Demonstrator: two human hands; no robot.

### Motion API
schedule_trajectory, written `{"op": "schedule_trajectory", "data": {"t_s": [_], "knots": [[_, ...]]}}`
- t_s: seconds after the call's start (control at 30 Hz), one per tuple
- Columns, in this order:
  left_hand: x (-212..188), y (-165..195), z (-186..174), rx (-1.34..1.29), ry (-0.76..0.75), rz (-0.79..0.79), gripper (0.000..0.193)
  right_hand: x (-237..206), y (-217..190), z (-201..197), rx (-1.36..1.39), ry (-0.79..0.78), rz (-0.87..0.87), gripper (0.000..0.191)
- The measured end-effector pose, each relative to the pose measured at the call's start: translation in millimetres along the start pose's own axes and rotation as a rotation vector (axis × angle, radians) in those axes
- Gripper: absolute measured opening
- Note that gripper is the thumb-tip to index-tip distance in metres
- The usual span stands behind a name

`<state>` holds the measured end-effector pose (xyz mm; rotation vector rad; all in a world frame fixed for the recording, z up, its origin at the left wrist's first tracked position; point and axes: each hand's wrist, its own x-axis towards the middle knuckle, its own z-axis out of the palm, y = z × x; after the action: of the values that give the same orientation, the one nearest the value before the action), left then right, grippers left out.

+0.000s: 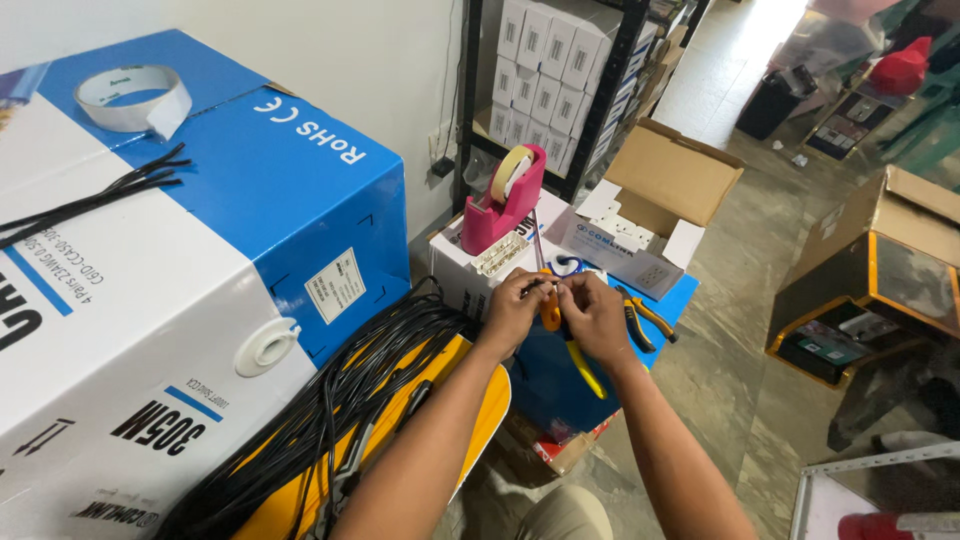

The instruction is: The person sits at a workbench assembling a power strip outlet. They strip and prepare black cable ends by hand, then use a screwdriver to fasten the wires into the terminal screws of the white outlet strip, working on the connections one at a time.

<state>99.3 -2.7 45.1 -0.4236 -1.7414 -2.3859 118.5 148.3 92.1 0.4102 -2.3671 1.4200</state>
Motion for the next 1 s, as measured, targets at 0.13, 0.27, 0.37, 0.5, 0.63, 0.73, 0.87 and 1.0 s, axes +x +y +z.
{"op": "schedule_trajectory", "data": {"t_s": [0.13,0.27,0.37,0.5,0.63,0.73,0.87,1.0], "knots": [[2,0,0,-0.007,-0.004,0.001,0.015,7,12,-6,0.437,-0.102,0.383,0.015],[5,2,4,-0.009,-0.017,-0.003,0.016,10,17,-18,0.761,-0.19,0.636,0.02],[7,4,6,-0.054,-0.018,-0.016,0.018,9,8,-24,0.987,-0.265,0.731,0.025],[10,3,7,-0.13,-0.022,-0.037,0.022,-8,-22,-14,-0.123,0.1,-0.175,0.023],[12,1,12,-0.124,-0.031,-0.027,0.024,-16,-50,-16,-0.551,0.182,-0.447,0.025],[11,1,13,-0.093,-0.041,-0.043,0.024,-13,-53,-19,-0.631,0.202,-0.557,0.018],[11,3,16,-0.032,-0.029,-0.023,0.021,-15,-31,-16,-0.701,0.227,-0.544,0.01],[12,4,18,0.042,-0.054,0.067,0.017,-17,1,-6,0.1,0.152,0.109,0.011]]}}
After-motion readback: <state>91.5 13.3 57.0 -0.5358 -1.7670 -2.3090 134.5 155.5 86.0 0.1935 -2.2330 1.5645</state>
